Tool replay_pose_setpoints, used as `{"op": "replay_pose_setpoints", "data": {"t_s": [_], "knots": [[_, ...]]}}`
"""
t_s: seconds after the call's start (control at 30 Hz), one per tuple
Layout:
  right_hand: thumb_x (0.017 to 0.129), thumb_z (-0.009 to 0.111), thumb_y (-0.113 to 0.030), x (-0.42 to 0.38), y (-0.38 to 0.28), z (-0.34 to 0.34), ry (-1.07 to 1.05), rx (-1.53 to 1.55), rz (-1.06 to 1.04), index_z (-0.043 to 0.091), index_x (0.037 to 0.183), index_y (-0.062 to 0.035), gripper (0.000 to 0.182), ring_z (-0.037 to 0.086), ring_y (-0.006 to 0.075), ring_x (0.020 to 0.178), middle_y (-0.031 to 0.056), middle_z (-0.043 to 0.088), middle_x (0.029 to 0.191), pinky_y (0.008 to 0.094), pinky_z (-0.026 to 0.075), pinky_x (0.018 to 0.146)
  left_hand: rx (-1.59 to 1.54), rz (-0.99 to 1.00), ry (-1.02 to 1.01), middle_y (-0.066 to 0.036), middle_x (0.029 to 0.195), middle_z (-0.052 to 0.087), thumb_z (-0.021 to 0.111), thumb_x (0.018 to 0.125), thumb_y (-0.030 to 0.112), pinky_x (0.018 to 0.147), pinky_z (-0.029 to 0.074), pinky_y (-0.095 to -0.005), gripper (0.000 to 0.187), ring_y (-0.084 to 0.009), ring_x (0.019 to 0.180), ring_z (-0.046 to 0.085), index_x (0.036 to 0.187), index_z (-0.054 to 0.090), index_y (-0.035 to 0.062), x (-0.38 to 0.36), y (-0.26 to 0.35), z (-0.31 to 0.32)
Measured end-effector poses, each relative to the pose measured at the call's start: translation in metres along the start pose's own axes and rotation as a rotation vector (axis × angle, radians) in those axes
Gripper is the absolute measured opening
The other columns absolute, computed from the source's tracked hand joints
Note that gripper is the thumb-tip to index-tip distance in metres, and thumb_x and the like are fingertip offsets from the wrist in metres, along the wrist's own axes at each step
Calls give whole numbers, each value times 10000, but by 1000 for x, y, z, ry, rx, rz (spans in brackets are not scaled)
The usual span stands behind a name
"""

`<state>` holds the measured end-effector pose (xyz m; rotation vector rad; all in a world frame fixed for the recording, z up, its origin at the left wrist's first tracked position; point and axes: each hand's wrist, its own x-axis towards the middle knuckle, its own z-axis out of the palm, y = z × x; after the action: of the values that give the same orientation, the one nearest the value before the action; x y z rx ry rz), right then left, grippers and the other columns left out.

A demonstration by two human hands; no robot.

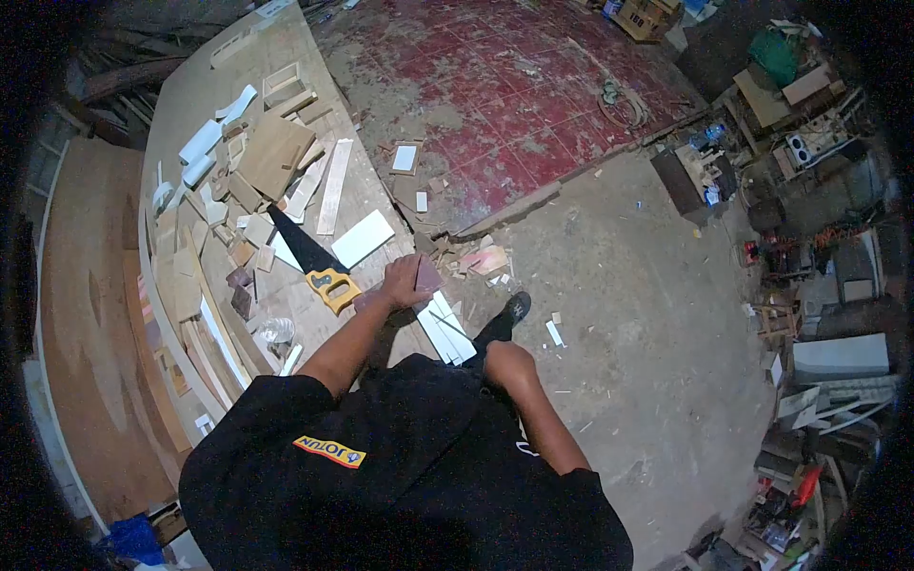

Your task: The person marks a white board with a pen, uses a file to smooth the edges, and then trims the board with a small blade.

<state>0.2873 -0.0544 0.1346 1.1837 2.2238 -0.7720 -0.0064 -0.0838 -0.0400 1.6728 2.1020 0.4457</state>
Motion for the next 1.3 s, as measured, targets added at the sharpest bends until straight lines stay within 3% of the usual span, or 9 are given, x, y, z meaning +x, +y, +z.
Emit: {"op": "replay_pose_setpoints", "data": {"t_s": [0.1,0.27,0.37,0.6,0.7,0.77,1.3], "knots": [[823,576,-176,-8,-9,-3,-35,-3,11,684,909,18,238,651,401,914,253,664,952,481,518,800,31,-49,-24,-177,1292,459,797,556,505,1009,293,-538,1049,-364,1220,422,1376,321,56,-3,6,-4],[805,536,-102,-16,-14,-7,49,-37,-22,705,872,18,219,670,395,883,248,676,917,479,540,759,287,-76,-101,-192,1369,411,737,492,723,1079,154,-601,1271,-343,1281,371,1423,278,-10,-4,17,-7],[812,528,-103,-20,-19,-12,28,-50,-8,701,868,16,217,672,391,878,248,676,918,473,542,755,266,-80,-68,-194,1408,376,694,472,793,1095,94,-618,1343,-340,1303,350,1444,252,-21,-5,18,-4],[821,523,-107,-26,-21,-3,91,-37,-52,688,854,9,205,672,397,860,246,676,903,480,542,750,285,-107,-99,-175,1430,356,682,470,812,1095,70,-638,1364,-330,1321,323,1456,222,-11,-4,21,-7],[759,584,-93,-23,-24,-3,86,-15,-8,687,822,15,162,666,396,877,249,671,912,474,536,769,324,-132,-162,-168,1435,352,688,468,808,1099,58,-637,1373,-325,1334,304,1464,207,-6,-4,24,-13],[821,523,-107,-24,-26,-8,73,-38,-40,685,843,18,206,672,396,868,250,674,914,479,541,752,310,-132,-185,-169,1438,347,689,466,806,1101,53,-633,1379,-326,1339,296,1466,203,-9,-3,26,-16],[812,524,-95,-25,-33,-14,75,-47,-36,697,840,15,206,677,386,860,246,678,899,472,543,743,311,-119,-128,-165,1412,370,706,464,787,1105,34,-631,1350,-326,1330,304,1444,245,-19,-7,26,-14]]}}
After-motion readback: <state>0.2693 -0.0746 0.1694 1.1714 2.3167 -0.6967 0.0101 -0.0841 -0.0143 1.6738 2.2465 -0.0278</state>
